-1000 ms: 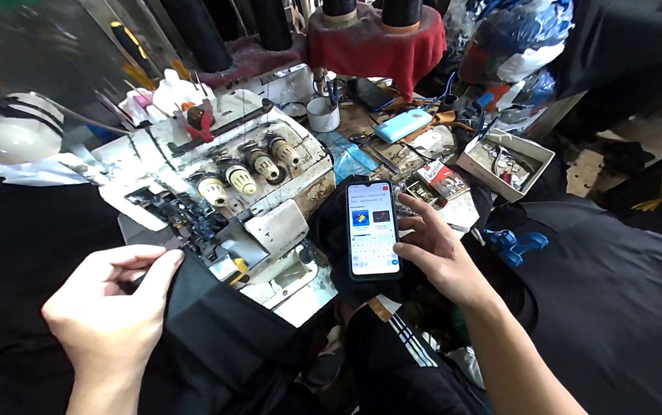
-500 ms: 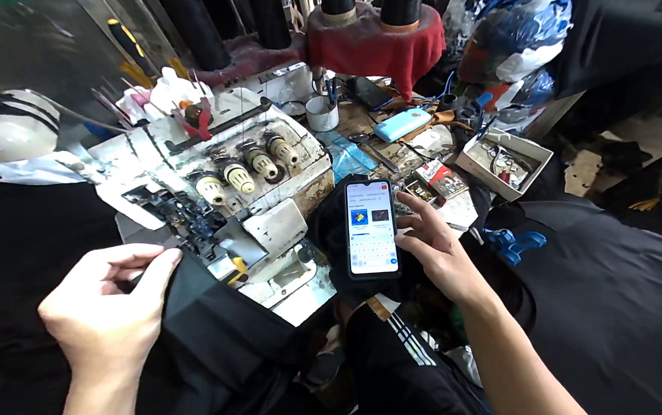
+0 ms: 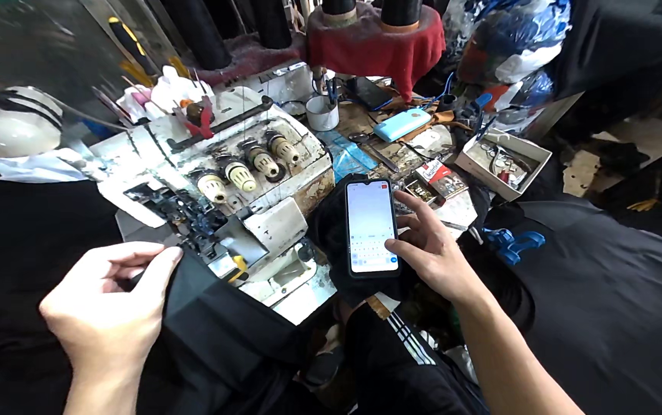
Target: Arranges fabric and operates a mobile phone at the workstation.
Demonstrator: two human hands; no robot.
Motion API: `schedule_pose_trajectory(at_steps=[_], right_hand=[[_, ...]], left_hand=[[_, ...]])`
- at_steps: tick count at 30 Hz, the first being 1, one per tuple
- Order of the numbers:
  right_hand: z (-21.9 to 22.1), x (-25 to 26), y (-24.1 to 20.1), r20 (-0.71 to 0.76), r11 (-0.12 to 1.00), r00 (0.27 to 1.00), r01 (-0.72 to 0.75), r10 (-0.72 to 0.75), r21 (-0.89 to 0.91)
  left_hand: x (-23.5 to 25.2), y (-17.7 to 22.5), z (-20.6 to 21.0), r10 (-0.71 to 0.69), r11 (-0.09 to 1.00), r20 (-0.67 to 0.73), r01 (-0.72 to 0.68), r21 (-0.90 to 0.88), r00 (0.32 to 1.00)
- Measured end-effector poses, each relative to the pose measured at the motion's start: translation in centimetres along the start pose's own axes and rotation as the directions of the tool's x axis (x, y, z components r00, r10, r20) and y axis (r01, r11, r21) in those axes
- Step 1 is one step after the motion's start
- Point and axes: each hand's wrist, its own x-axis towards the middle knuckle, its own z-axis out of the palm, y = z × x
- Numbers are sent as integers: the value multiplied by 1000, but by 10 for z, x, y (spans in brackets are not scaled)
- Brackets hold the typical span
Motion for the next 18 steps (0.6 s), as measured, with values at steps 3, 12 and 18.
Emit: schedule_pose_trajectory(at_steps=[3, 12, 18], right_hand=[[4, 2, -2, -30, 998, 999, -26, 25, -51], [12, 5, -3, -62, 994, 997, -53, 47, -98], [6, 3, -4, -55, 998, 996, -67, 68, 11]], left_hand=[[0, 1, 0, -6, 1000, -1, 6, 3, 1000], [0, 2, 0, -18, 1000, 2, 18, 13, 1000], [0, 2, 0, -6, 1000, -7, 6, 4, 1000]])
